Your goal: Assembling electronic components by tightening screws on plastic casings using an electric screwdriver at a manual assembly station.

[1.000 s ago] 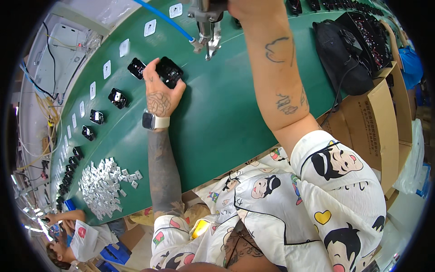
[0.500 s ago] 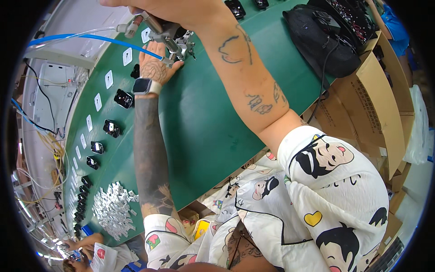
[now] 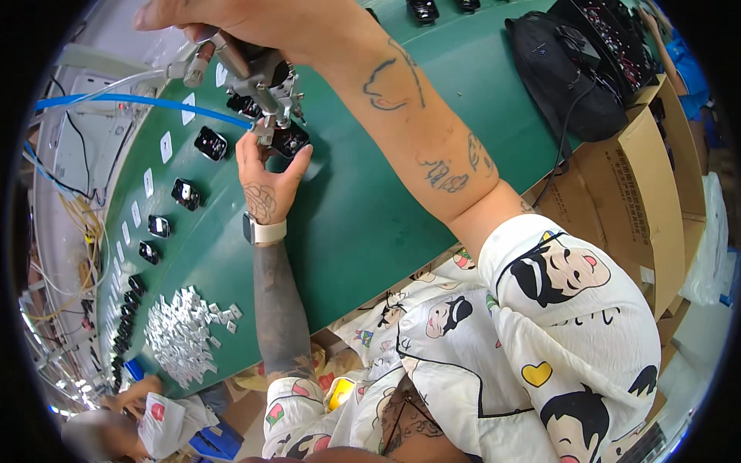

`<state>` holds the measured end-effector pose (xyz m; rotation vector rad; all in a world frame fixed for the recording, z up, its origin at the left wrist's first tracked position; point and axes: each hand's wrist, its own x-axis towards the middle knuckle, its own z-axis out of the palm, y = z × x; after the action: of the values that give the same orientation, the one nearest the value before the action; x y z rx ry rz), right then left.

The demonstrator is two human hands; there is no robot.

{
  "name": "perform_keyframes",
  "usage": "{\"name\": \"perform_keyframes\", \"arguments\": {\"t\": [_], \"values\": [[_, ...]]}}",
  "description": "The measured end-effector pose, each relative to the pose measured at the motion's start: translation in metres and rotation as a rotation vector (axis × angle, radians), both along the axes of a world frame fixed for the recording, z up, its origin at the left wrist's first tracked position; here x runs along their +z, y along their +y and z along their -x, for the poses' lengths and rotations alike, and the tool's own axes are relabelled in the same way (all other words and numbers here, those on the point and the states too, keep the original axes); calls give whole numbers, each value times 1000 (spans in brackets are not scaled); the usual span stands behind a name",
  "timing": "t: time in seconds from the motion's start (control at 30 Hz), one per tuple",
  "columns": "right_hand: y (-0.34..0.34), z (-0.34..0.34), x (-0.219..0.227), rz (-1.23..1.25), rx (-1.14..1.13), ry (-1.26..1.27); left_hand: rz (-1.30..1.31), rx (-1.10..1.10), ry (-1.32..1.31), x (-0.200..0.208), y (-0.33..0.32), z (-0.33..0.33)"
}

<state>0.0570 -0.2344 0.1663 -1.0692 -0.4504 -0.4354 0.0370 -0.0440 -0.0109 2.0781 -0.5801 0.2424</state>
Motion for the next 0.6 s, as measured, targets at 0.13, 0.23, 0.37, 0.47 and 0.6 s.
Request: {"name": "perform_keyframes", "arguments": {"t": [0.13, 0.23, 0.37, 0.47, 0.6], "values": [[15, -10, -14, -28, 203, -130, 120, 58, 121, -4, 1, 12], [23, -11, -22, 23, 194, -16, 160, 75, 73, -5, -1, 12], [29, -1, -18, -7, 175, 15, 228, 49, 73, -8, 2, 13], [27, -9, -23, 34, 188, 1, 276, 44, 92, -10, 0, 12], [27, -8, -24, 21, 191, -4, 267, 46, 80, -10, 1, 12]]}}
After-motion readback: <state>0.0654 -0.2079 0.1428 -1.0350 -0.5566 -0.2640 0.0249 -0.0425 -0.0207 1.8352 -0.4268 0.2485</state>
